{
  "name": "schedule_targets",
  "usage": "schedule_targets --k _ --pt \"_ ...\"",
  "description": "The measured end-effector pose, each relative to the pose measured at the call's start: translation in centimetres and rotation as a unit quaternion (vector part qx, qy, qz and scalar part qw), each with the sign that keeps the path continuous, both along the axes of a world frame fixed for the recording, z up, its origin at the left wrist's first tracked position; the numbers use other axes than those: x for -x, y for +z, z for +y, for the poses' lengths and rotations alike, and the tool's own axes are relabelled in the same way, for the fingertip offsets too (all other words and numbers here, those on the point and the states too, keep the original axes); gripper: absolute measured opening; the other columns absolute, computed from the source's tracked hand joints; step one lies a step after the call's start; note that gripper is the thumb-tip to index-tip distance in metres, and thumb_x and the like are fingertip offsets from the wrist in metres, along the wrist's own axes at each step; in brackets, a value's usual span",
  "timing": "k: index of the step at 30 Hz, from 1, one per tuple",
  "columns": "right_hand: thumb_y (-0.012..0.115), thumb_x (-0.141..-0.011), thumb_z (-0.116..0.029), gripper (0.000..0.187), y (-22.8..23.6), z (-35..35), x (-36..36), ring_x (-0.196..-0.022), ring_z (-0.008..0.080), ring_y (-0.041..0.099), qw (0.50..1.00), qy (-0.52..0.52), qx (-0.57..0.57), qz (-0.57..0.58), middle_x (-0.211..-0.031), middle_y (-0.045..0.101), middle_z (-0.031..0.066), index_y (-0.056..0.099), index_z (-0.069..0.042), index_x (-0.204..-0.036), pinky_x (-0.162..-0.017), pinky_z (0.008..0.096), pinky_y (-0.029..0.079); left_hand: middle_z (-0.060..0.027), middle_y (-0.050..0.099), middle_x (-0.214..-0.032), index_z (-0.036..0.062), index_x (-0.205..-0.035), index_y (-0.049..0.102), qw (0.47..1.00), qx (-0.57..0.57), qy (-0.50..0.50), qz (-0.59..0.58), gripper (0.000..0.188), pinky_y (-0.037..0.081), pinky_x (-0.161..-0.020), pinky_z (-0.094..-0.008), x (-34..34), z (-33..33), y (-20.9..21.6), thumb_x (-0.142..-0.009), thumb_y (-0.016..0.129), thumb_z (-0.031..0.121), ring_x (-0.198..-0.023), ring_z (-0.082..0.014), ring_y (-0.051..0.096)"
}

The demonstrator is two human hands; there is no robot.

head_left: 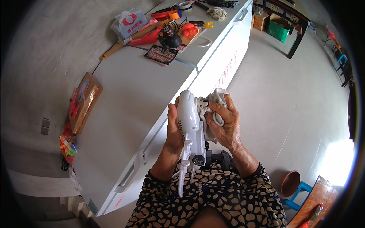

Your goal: The person wipes several toy items on a white table using a cloth. They clean a pink toy airplane, a white toy airplane, a red toy gun, and a small box of colorful beads, then wipe the table surface. The person is wearing a patterned blouse and black shoes.

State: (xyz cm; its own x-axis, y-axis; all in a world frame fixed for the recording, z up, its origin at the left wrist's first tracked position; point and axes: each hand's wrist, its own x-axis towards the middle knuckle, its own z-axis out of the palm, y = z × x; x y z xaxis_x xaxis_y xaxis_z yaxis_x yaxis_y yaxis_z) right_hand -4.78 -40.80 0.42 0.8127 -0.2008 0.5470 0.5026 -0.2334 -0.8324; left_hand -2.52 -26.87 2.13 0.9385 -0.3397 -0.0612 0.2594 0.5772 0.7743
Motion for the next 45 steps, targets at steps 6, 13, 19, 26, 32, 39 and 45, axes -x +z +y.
schedule_targets --k 6,13,19,26,32,39,45 --pt "0.066 -0.068 -0.004 0.049 1.2 -0.8 0.7 -0.089 0.0322 0.054 0.987 0.065 0.134 -0.059 -0.097 0.048 0.0156 0.062 -0.002 -0.117 -0.078 0.0423 0.049 -0.0031 0.055 -0.100 0.0111 -0.119 0.047 0.996 0.067 0.012 0.052 0.059 0.051 -0.081 -0.0323 -0.8 0.3 -0.1 -0.093 0.038 0.064 -0.091 -0.0146 0.057" --pt "0.067 -0.068 -0.006 0.067 1.1 -2.2 2.4 -0.096 0.0336 0.049 0.961 0.189 0.201 0.014 -0.103 0.040 0.0187 0.050 -0.004 -0.133 -0.086 0.0438 0.047 -0.0067 0.058 -0.088 0.0056 -0.112 0.053 0.990 0.117 -0.062 -0.040 0.070 0.051 -0.071 -0.0306 -3.2 2.4 -2.6 -0.092 0.031 0.069 -0.081 -0.0184 0.057" --pt "0.078 -0.068 -0.018 0.053 0.7 -0.9 1.6 -0.093 0.0288 0.048 0.986 0.113 0.113 -0.046 -0.108 0.053 0.0137 0.065 -0.009 -0.119 -0.084 0.0422 0.046 -0.0051 0.058 -0.088 0.0078 -0.109 0.053 0.997 0.066 0.017 0.031 0.071 0.052 -0.067 -0.0309 -3.3 2.0 -1.9 -0.089 0.033 0.072 -0.078 -0.0173 0.059" --pt "0.076 -0.076 -0.020 0.035 -0.2 0.4 0.2 -0.125 0.0362 0.047 0.976 0.189 0.078 -0.075 -0.138 0.040 0.0141 0.072 -0.016 -0.110 -0.100 0.0433 0.044 -0.0046 0.059 -0.089 0.0079 -0.113 0.054 0.995 0.054 0.039 0.070 0.072 0.053 -0.067 -0.0315 -3.6 2.0 -1.6 -0.088 0.035 0.072 -0.075 -0.0161 0.060" --pt "0.075 -0.067 -0.014 0.035 -0.6 0.0 -0.3 -0.113 0.0335 0.056 0.957 0.212 0.166 -0.112 -0.129 0.050 0.0114 0.074 -0.015 -0.102 -0.092 0.0417 0.052 -0.0059 0.052 -0.080 0.0084 -0.114 0.054 0.995 0.097 -0.010 -0.016 0.067 0.048 -0.059 -0.0300 -5.5 3.7 -2.3 -0.092 0.031 0.068 -0.067 -0.0161 0.046" --pt "0.075 -0.065 -0.011 0.050 2.5 2.0 -1.6 -0.100 0.0323 0.060 0.974 0.120 0.175 -0.075 -0.099 0.051 0.0105 0.067 -0.012 -0.115 -0.082 0.0433 0.056 -0.0075 0.051 -0.079 0.0085 -0.112 0.052 0.995 0.099 0.005 -0.030 0.065 0.043 -0.060 -0.0318 -7.2 4.8 -1.6 -0.093 0.032 0.067 -0.071 -0.0173 0.044" --pt "0.075 -0.065 -0.015 0.048 3.0 2.2 -2.0 -0.097 0.0319 0.061 0.938 0.235 0.249 -0.053 -0.090 0.050 0.0103 0.068 -0.013 -0.113 -0.076 0.0421 0.058 -0.0058 0.049 -0.081 0.0095 -0.103 0.056 0.980 0.196 -0.038 -0.001 0.066 0.041 -0.059 -0.0353 -9.2 7.1 -1.3 -0.091 0.032 0.070 -0.071 -0.0167 0.044"
